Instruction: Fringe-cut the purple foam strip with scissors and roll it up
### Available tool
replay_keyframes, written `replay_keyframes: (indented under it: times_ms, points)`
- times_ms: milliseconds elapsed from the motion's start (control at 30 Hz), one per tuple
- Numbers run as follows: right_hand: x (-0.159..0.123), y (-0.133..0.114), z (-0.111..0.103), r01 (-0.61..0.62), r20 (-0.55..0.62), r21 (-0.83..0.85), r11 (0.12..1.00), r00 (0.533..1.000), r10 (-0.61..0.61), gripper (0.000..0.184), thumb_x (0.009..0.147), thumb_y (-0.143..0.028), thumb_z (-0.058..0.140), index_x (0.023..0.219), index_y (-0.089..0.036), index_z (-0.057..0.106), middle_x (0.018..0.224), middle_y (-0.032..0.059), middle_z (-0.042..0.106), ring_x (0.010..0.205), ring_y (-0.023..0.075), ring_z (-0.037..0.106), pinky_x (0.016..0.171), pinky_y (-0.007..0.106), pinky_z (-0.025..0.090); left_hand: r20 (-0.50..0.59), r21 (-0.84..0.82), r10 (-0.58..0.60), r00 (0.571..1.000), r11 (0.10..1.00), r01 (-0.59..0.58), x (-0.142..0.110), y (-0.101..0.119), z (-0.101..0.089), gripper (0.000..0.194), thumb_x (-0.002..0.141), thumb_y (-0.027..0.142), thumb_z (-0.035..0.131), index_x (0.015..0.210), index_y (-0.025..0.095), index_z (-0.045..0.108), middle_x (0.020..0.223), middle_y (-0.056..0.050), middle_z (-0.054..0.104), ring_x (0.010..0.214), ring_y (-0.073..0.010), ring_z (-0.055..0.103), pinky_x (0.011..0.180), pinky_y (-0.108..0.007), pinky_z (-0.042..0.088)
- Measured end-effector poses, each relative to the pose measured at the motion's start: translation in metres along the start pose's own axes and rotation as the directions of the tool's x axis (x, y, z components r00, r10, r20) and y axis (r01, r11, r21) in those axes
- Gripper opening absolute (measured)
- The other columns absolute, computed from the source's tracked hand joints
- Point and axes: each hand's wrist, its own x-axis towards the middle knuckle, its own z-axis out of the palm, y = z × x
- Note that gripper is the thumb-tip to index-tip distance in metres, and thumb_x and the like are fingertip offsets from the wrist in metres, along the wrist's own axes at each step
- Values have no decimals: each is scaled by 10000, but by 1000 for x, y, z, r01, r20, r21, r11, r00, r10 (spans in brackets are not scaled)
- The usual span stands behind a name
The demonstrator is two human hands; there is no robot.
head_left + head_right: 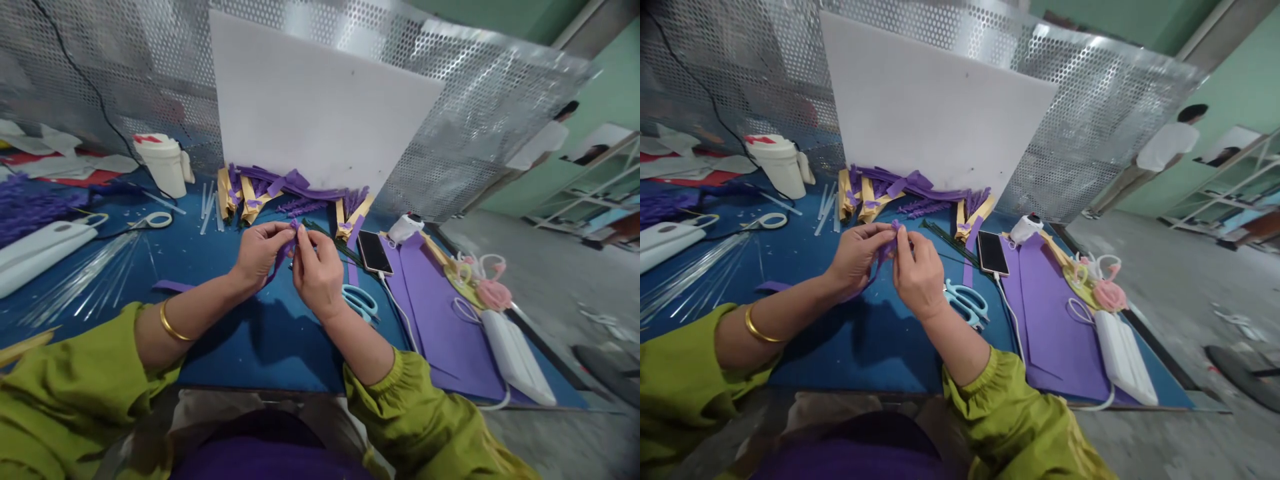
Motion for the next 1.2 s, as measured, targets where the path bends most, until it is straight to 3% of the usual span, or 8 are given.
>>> replay_keyframes:
  times_ms: [133, 267, 433, 633, 733, 967, 1067, 1200]
  points:
    - [-1, -5, -1, 15, 3, 21, 1000, 1000, -15, 462, 924, -142, 443, 1377, -127, 536, 1168, 201, 609, 1080, 266, 578, 914, 454, 507, 15, -22, -25, 1000, 999, 26, 0, 3, -1, 162, 631, 231, 800, 742, 141, 722, 663, 15, 656, 522, -67, 526, 528, -210, 441]
    - [3, -7, -6, -124, -51, 271, 954, 988, 143, 366, 926, -160, 473, 1243, -160, 656, 1057, 142, 631, 982, 208, 617, 851, 373, 530, 56, 32, -6, 998, 999, 4, 0, 2, -4, 166, 682, 267, 790, 767, 138, 726, 645, 10, 650, 505, -61, 520, 503, -198, 403]
    - [10, -2, -11, -422, 36, 595, 684, 864, 502, 144, 861, -256, 624, 891, -198, 753, 819, 40, 682, 800, 165, 638, 771, 329, 532, 151, 184, 21, 988, 982, -49, -4, 4, -3, 172, 733, 291, 752, 812, 140, 729, 718, -20, 679, 534, -78, 518, 524, -212, 415]
    - [15, 8, -7, -514, 174, 670, 536, 810, 560, 242, 796, -297, 677, 1006, -195, 742, 769, 17, 692, 658, 134, 608, 655, 303, 531, 245, 354, 69, 967, 922, -156, -6, 12, -2, 166, 776, 311, 702, 798, 148, 718, 690, -15, 676, 527, -95, 515, 525, -223, 420]
    - [17, 11, -10, -534, 262, 729, 428, 796, 546, 243, 761, -283, 706, 989, -216, 754, 789, 5, 682, 643, 117, 572, 651, 298, 515, 284, 492, 133, 950, 830, -263, -4, 13, -5, 139, 793, 282, 671, 802, 151, 719, 669, -12, 671, 521, -105, 527, 521, -230, 416]
    - [19, 8, -16, -527, 278, 771, 359, 784, 555, 119, 707, -211, 756, 826, -201, 761, 755, -6, 675, 696, 117, 569, 685, 274, 478, 369, 723, 301, 879, 502, -476, -8, 12, -10, 163, 845, 261, 597, 877, 182, 736, 758, -39, 722, 648, -152, 597, 622, -261, 425]
    - [19, 8, -16, -544, 306, 788, 288, 752, 584, 82, 738, -224, 734, 811, -198, 762, 716, -15, 666, 650, 101, 547, 659, 257, 470, 356, 686, 272, 894, 574, -448, -8, 14, -8, 145, 834, 280, 615, 854, 182, 721, 765, -35, 716, 641, -148, 595, 618, -258, 433]
    - [19, 12, -17, -593, 398, 792, 146, 683, 613, 146, 751, -301, 720, 859, -210, 756, 696, -20, 641, 616, 101, 536, 608, 252, 483, 333, 534, 73, 940, 808, -252, -4, 19, -6, 152, 794, 295, 663, 847, 160, 708, 706, -18, 666, 565, -123, 555, 573, -249, 429]
